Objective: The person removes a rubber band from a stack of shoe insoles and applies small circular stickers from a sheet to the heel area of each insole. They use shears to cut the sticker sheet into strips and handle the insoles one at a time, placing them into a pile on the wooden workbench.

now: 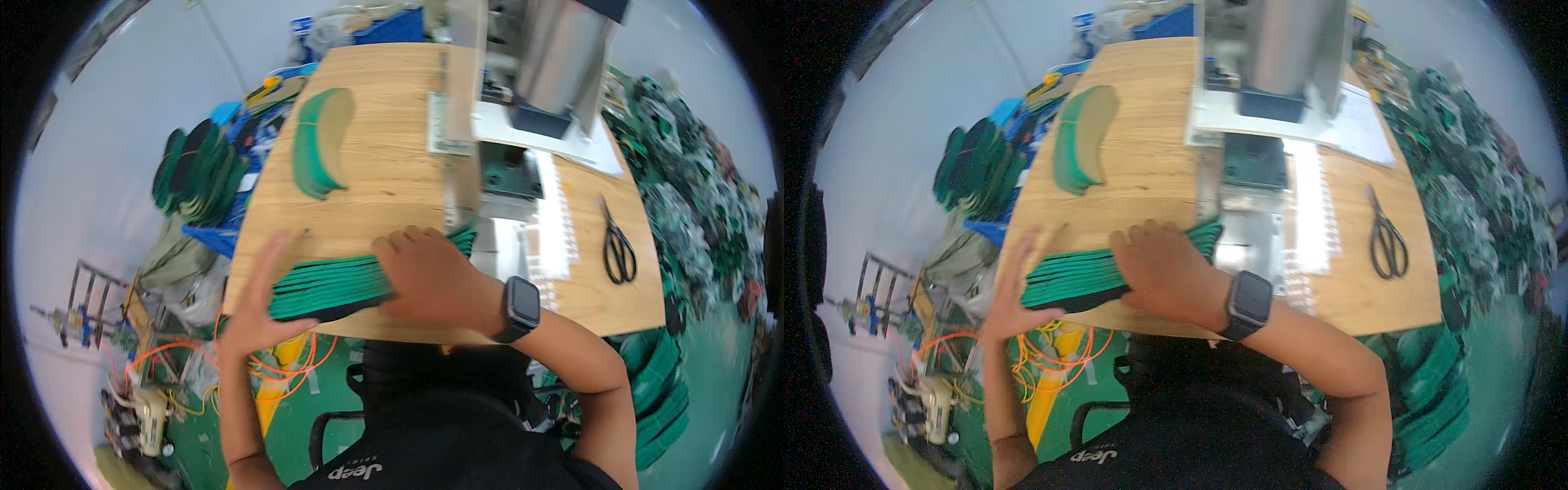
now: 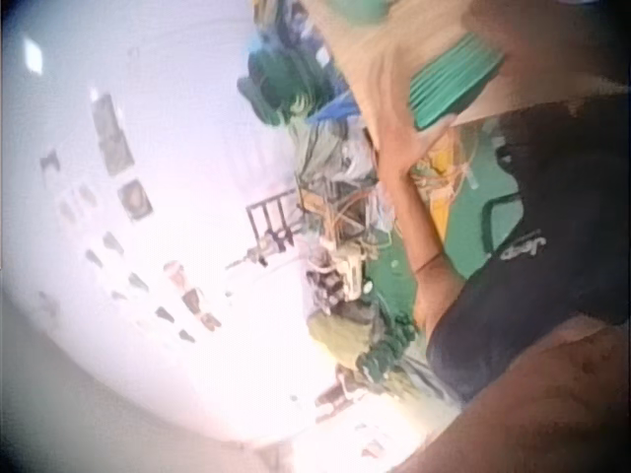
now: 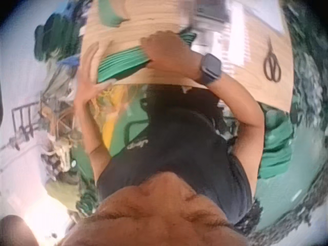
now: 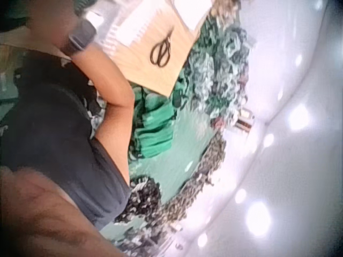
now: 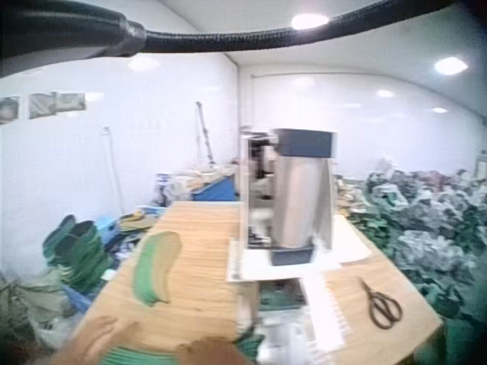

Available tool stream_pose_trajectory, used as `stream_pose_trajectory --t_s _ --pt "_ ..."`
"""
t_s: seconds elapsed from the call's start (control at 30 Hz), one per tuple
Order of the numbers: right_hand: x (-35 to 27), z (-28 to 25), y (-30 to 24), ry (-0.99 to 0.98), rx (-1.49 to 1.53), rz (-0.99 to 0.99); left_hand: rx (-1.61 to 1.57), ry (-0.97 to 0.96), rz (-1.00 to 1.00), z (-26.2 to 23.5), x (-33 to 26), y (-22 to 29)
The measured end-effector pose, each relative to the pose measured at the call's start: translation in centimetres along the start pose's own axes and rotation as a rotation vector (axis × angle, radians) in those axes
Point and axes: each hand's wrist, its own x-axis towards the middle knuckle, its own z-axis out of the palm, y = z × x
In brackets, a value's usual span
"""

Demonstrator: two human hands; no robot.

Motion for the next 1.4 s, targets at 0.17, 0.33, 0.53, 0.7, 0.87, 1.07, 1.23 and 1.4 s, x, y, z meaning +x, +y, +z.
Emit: stream_pose_trajectory --t_s 0.17,0.33,0.53,0.7,0.87,1.07,1.23,1.4 --pt "-0.1 1.7 -1.5 0.095 0.005 0.066 -0.516 0.155 -0.063 3.9 -0.5 -3.1" --pt "-5.7 -2.0 -3.3 0.072 0.112 0.17 -0.867 0.392 0.076 4.2 4.2 -6.0" --pt "-20.2 -15.1 1.2 0.51 -0.463 0.823 -0.334 0.468 -0.376 1.4 10.6 -11.3" --pt "-32.4 -17.0 12.4 0.301 -0.714 1.257 -0.173 0.452 -0.497 2.8 18.0 -14.6" --pt "-32.3 -16.4 15.6 0.22 -0.466 1.064 0.248 0.407 -0.511 5.0 21.5 -14.4" --pt "-34.0 -17.8 19.7 0.417 0.143 1.182 -0.4 0.171 -0.646 4.4 19.6 -17.2" --pt "-29.8 -16.2 16.8 0.474 -0.519 0.915 -0.621 0.562 -0.523 2.8 12.1 -15.9" --pt "-15.3 -9.7 3.3 0.624 0.304 0.423 -1.14 0.526 -0.387 4.2 5.9 -3.8"
